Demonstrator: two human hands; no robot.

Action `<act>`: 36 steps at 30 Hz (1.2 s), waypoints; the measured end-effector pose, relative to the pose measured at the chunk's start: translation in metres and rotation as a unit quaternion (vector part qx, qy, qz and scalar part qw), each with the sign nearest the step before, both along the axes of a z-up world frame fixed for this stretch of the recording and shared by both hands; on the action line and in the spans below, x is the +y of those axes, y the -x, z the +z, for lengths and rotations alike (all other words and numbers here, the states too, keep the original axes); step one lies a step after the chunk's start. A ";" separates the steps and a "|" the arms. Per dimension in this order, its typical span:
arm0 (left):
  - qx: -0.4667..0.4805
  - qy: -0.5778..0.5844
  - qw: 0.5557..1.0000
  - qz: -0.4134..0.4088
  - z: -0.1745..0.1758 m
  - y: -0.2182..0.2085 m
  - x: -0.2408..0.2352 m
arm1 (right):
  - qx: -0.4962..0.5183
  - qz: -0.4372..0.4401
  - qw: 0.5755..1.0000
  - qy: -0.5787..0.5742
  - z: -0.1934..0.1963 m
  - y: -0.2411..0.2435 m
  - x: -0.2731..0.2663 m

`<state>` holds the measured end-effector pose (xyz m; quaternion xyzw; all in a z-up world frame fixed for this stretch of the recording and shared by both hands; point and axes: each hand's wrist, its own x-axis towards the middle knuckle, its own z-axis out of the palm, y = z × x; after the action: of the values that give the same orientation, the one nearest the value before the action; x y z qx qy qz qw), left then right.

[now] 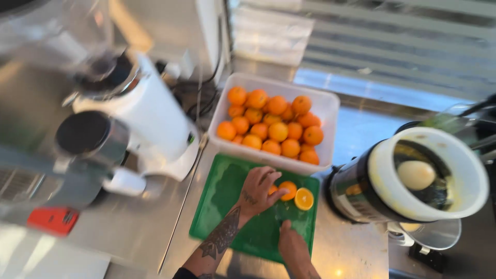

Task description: Juicing fresh oranges using a professional electric juicer.

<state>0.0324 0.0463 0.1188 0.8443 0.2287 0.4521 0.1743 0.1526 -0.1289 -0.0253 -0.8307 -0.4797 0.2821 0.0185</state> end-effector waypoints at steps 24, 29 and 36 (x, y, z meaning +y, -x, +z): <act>-0.041 0.297 0.952 0.065 -0.006 0.015 -0.072 | 0.013 -0.070 0.996 -0.051 0.094 -0.028 -0.047; -0.038 0.333 0.938 0.086 -0.092 0.017 -0.104 | 0.040 -0.007 0.999 -0.024 0.082 -0.011 -0.046; 0.001 0.320 0.943 0.090 -0.102 0.014 -0.099 | 0.022 0.003 1.000 -0.012 0.095 -0.009 -0.041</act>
<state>0.0183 -0.0527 0.0165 0.7203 0.4364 0.3680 0.3941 0.1614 -0.1696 0.0692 -0.8226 -0.4848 0.2946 0.0380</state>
